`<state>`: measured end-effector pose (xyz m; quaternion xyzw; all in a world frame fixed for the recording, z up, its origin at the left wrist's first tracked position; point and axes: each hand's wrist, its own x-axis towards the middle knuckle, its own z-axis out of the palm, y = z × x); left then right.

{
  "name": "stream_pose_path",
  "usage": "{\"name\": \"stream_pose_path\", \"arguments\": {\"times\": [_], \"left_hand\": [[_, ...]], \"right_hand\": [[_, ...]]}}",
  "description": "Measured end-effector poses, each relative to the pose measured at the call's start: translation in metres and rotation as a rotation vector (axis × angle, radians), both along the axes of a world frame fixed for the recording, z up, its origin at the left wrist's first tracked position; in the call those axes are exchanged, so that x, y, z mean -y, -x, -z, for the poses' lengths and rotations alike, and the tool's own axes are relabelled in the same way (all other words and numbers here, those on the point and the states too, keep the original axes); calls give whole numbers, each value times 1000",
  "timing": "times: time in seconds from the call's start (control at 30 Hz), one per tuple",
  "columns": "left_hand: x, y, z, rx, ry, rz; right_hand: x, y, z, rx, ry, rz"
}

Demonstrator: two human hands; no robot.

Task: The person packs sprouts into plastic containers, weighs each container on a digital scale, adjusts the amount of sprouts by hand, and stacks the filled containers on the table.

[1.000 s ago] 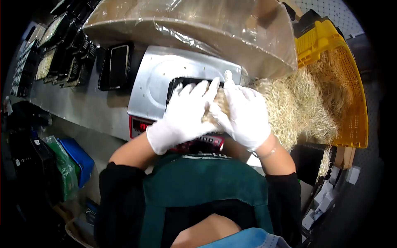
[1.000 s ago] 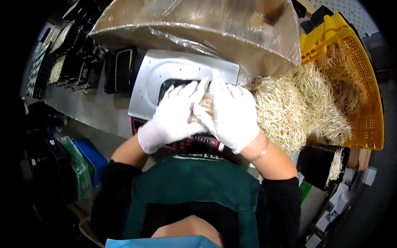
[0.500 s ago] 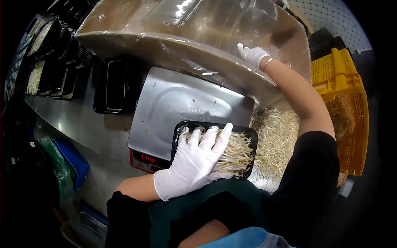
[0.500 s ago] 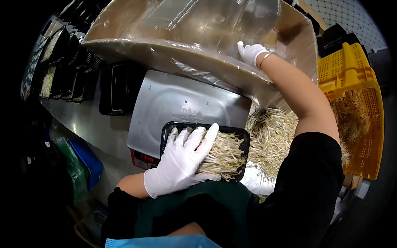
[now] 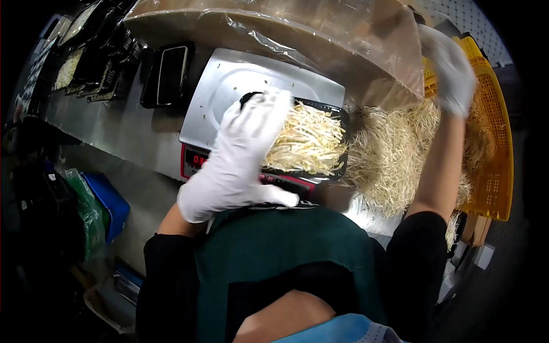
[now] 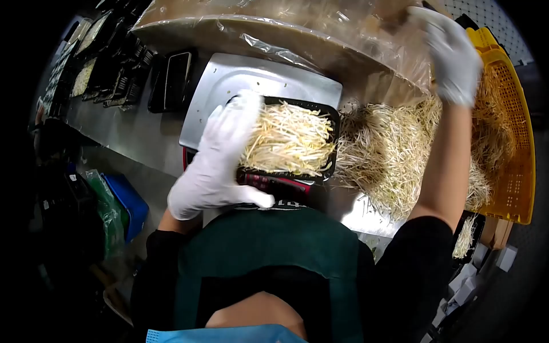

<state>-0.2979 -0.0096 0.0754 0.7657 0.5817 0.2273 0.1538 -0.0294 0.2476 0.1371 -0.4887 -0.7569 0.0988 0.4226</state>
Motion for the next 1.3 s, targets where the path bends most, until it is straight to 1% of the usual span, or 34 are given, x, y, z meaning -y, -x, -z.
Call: {"name": "stream_pose_path", "arguments": {"times": [0.03,0.07,0.1,0.13,0.2,0.27,0.3,0.37,0.4,0.43,0.47,0.5,0.53,0.57,0.6,0.63,0.7,0.77,0.8,0.83,0.9,0.93,0.97,1.03,1.07,1.1,1.17,1.23,1.27,1.3], "left_hand": [[11,14,5,180,-54,39],[17,20,6,434,-37,-25],[23,26,7,696,-46,-78],[16,28,6,855,-155,-70],[1,29,-2,1030,-222,18],[-9,19,-15,1212,-80,112],[1,24,-29,1101,95,82],[24,25,-41,1071,340,-29],[29,23,-38,992,394,-77],[25,27,-31,848,479,-42],[15,30,-8,739,132,67],[8,26,9,641,-59,81],[1,23,25,534,-253,69],[-6,6,10,490,-64,-236],[-20,5,18,509,-91,-300],[-29,7,32,557,-127,-317],[-44,15,49,626,-139,-336],[-52,24,58,652,-136,-357],[-55,26,61,659,-130,-362],[-58,27,66,660,-119,-365],[-62,29,68,667,-112,-372],[-63,29,69,664,-108,-375],[-67,31,69,669,-107,-374],[-72,34,70,672,-100,-369],[-76,37,71,678,-94,-367],[-79,41,71,682,-83,-363],[-83,44,74,681,-70,-358],[-84,48,78,673,-59,-354],[-82,49,78,664,-51,-349],[-78,49,79,650,-45,-343]], "right_hand": [[42,-8,-14,-274,-42,-213],[83,-8,-25,-276,-87,-90],[107,-10,-21,-345,-73,-262],[130,-5,-13,-402,-5,-360],[172,24,10,-546,222,-569],[196,43,28,-600,379,-646],[201,43,33,-602,421,-642],[209,33,46,-599,503,-602],[211,25,54,-594,543,-567],[213,22,66,-603,510,-533],[217,33,69,-654,417,-267],[204,28,76,-510,289,-174],[190,29,78,-526,321,-156],[173,31,80,-544,346,-134],[154,35,88,-457,421,-192],[136,38,101,-371,498,-250],[116,42,162,-437,524,-120],[123,51,168,-488,475,-129],[116,45,173,-410,538,-180],[116,42,178,-408,543,-170],[116,40,181,-544,690,-260],[117,37,181,-505,681,-349],[116,40,176,-505,680,-348],[113,44,166,-207,634,-227],[111,50,157,-117,566,-244],[115,57,147,-117,573,-241],[120,78,125,301,87,-179],[140,89,101,532,-18,-215],[144,93,101,657,-61,-192],[144,94,117,660,-216,-144]]}}
